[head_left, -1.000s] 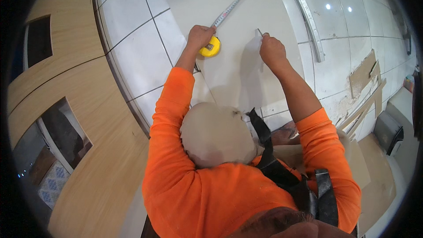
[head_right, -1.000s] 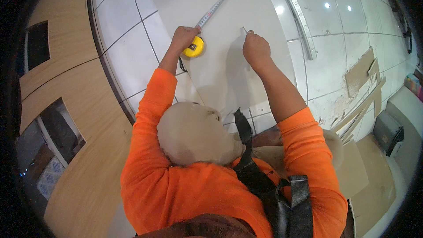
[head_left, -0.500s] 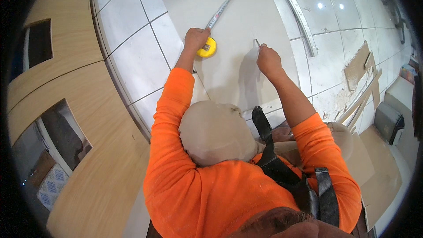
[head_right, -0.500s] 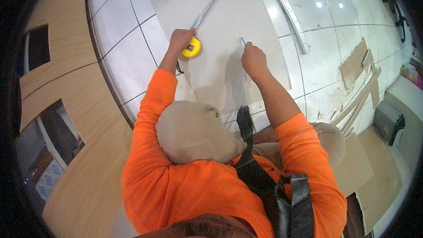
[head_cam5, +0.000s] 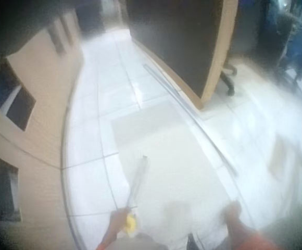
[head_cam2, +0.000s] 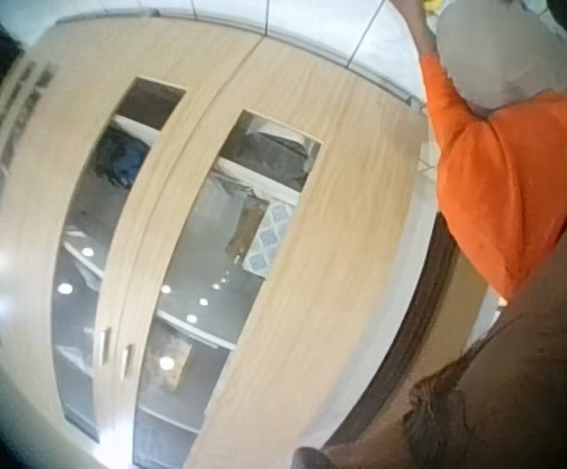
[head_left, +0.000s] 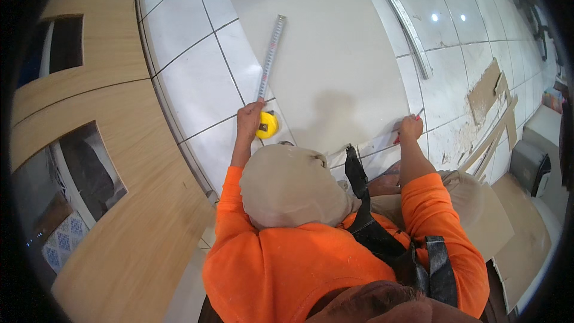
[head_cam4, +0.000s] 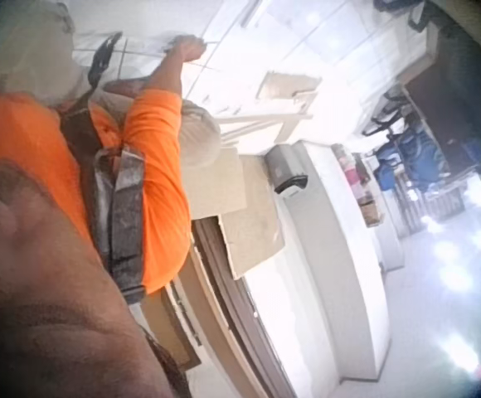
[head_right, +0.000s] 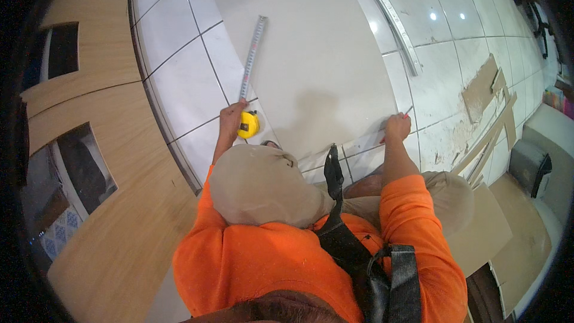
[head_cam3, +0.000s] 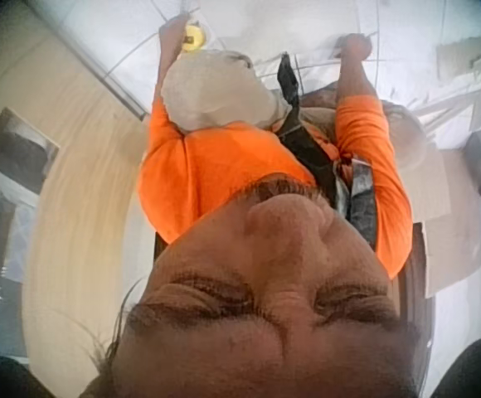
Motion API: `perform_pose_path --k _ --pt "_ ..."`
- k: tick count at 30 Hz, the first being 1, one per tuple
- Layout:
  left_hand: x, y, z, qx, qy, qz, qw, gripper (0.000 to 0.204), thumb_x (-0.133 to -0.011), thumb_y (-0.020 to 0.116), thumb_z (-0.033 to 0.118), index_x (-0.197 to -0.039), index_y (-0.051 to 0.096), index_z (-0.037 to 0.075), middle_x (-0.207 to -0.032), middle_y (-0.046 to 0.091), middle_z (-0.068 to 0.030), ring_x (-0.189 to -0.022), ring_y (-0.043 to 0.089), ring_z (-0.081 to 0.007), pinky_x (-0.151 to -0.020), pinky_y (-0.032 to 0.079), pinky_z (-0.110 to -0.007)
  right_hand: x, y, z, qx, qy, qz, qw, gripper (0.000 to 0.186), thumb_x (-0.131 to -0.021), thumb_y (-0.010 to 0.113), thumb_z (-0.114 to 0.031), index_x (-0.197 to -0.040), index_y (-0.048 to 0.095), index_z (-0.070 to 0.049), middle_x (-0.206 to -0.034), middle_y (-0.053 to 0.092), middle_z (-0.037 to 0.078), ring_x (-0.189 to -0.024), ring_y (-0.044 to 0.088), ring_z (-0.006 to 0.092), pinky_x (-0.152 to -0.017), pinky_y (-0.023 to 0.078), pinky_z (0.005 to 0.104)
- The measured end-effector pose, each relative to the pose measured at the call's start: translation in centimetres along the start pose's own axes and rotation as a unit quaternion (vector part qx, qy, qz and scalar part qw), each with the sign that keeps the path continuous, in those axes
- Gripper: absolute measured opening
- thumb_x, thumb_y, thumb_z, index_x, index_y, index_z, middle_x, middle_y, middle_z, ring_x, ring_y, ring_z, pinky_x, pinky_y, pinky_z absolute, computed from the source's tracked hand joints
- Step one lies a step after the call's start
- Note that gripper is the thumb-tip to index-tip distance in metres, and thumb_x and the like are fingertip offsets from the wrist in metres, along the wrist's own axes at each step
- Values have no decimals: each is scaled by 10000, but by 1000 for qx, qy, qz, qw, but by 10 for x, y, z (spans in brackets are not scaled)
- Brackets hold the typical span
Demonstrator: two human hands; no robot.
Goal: The person measures and marks a large white board on the floor using a tape measure and a metal ruler. They then use a utility knife to score and cut the board along the marked lines.
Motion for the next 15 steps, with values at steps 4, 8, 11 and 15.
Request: perform_pose_path --k 4,8,11,15 --pt "4 6 3 69 -48 -43 995 390 -980 693 362 -1033 790 -12 -851 718 -69 -724 619 -125 -677 507 -285 20 -34 -50 -118 80 32 989 365 -1006 542 -301 -1034 687 33 -946 724 225 -858 715 368 -775 553 471" --pt "-15 31 34 143 -21 -49 988 413 -981 702 366 -1037 778 -36 -838 690 -33 -710 603 -120 -663 502 -272 -36 0 -47 -297 69 32 952 318 -1008 580 -299 -933 658 0 -777 692 167 -606 676 273 -529 536 404" --pt "-31 17 55 168 -29 -6 985 419 -983 699 371 -1045 777 -36 -845 693 -37 -723 614 -132 -674 507 -281 -24 -14 -115 -432 31 -41 900 282 -1012 595 -273 -938 628 -3 -735 670 159 -566 651 253 -476 505 391" --pt "-55 0 83 134 7 12 991 403 -969 706 368 -1021 786 -24 -820 699 -50 -727 623 -135 -668 509 -288 -4 -43 -174 -586 22 -126 800 296 -1012 631 -295 -968 651 -3 -805 665 101 -596 654 221 -467 478 356"
Point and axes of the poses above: each hand's wrist, its own x-axis away from the middle knuckle, its own y-axis out of the palm, z = x × y, the point moved 5 cm from there along -x, towards the middle knuckle
